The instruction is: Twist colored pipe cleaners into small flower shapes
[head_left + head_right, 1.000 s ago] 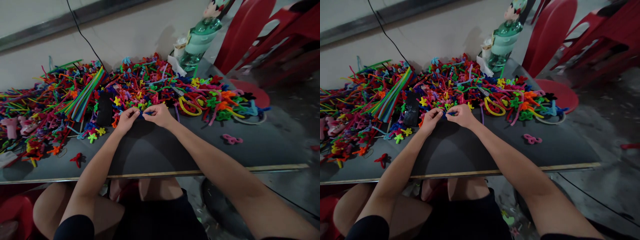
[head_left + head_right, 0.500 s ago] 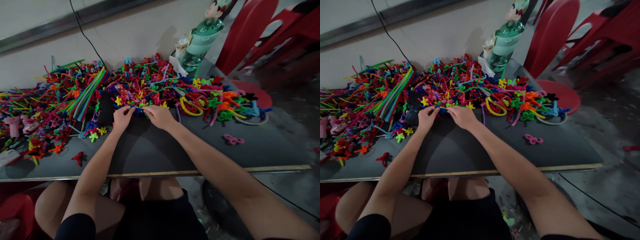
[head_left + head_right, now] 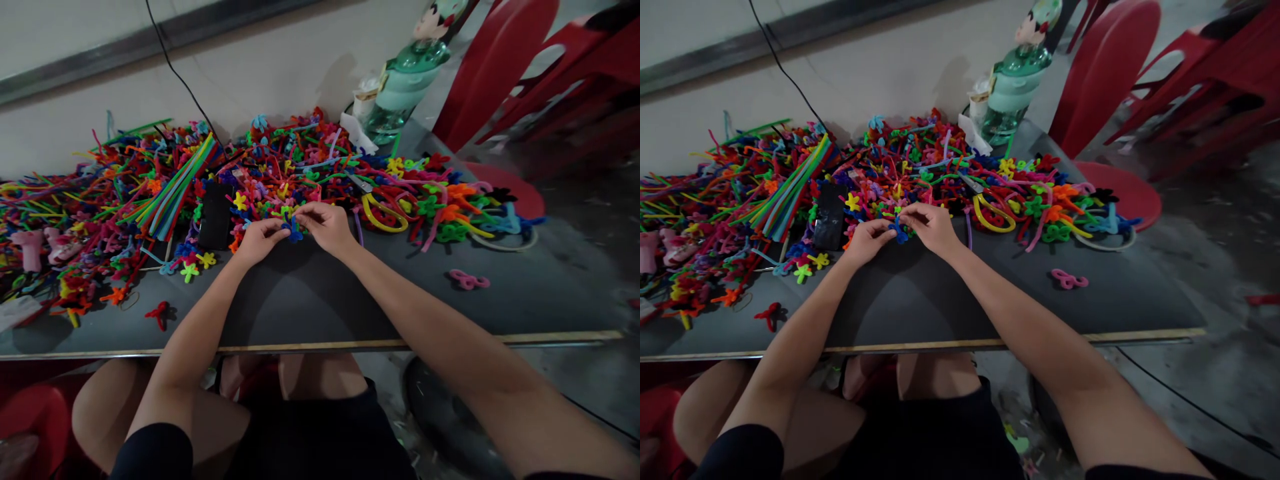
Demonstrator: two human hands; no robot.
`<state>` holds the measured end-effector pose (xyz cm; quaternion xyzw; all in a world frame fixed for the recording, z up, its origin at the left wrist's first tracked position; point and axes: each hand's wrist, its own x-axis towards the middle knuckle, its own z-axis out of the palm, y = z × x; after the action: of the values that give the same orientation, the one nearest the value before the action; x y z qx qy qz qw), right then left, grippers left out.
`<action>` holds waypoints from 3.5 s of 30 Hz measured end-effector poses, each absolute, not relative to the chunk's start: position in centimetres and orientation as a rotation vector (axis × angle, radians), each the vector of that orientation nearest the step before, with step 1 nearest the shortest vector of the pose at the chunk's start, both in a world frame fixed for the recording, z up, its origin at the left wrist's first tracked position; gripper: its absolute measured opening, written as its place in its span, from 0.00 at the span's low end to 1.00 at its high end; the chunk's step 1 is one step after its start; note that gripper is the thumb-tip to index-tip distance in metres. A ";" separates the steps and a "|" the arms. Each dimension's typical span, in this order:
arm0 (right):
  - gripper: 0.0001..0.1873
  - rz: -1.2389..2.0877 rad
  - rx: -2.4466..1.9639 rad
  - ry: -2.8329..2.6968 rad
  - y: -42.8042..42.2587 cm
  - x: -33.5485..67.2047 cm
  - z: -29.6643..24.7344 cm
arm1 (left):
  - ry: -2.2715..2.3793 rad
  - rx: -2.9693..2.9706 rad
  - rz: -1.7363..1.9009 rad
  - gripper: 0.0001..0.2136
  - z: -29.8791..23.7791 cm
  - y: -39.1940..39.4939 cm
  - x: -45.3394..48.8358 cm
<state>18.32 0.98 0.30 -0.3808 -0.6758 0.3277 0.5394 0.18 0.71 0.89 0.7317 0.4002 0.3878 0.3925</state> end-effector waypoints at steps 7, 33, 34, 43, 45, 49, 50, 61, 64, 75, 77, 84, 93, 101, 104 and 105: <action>0.09 0.547 -0.796 -1.719 0.6 18.0 0.0 | 1.160 1.722 1.113 0.10 1.2 0.4 0.2; 0.18 1.134 -0.997 -1.626 1.4 18.2 -0.3 | 1.193 2.220 1.266 0.14 1.0 0.7 -0.1; 0.18 1.242 -0.965 -1.645 1.6 18.4 -0.3 | 1.160 2.334 1.244 0.13 1.0 1.0 -0.4; 0.13 1.905 -0.769 -1.659 2.2 20.1 0.7 | 0.963 2.761 1.129 0.10 1.3 0.8 -1.2; 0.15 1.937 -0.735 -1.703 2.3 20.4 0.8 | 0.906 2.825 1.059 0.11 1.6 0.5 -1.5; 0.18 1.969 -0.675 -1.770 2.4 20.6 1.0 | 0.825 2.925 0.917 0.13 2.4 0.2 -1.6; 0.19 1.982 -0.667 -1.780 2.4 20.6 1.0 | 0.813 2.934 0.884 0.12 2.6 0.1 -1.6; 0.22 1.723 -0.814 -1.847 1.7 19.9 0.9 | 0.924 2.961 0.652 0.12 3.9 -0.3 -0.8; 0.19 1.395 -0.955 -1.909 1.3 19.3 0.7 | 0.979 2.926 0.697 0.11 3.6 -0.1 -0.9; 0.13 0.198 -1.178 -2.189 -0.9 17.4 1.3 | 1.259 1.452 0.881 0.14 1.6 0.7 1.1; 0.14 0.176 -1.192 -2.142 -1.0 17.3 1.2 | 1.249 1.307 0.859 0.15 1.6 0.4 1.5; 0.14 0.738 -1.077 -1.958 1.1 18.6 -0.4 | 1.242 2.609 0.899 0.12 2.1 0.1 -0.7; 0.12 0.942 -1.011 -2.019 1.6 18.7 -0.8 | 1.102 2.931 0.802 0.12 2.2 -0.1 -0.6; 0.07 0.372 -0.997 -2.042 0.3 18.2 0.0 | 1.357 1.878 0.939 0.13 0.6 0.4 1.3; 0.07 0.414 -1.024 -1.988 0.4 18.1 0.0 | 1.334 1.941 1.026 0.10 0.5 0.6 1.1; 0.08 0.451 -1.044 -1.959 0.5 18.1 -0.1 | 1.350 1.984 1.064 0.08 0.6 0.6 1.0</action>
<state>18.07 0.53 -0.06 -0.4174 -0.7831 0.1805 0.4243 1.04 0.60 0.56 0.7308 0.4972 0.3918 0.2554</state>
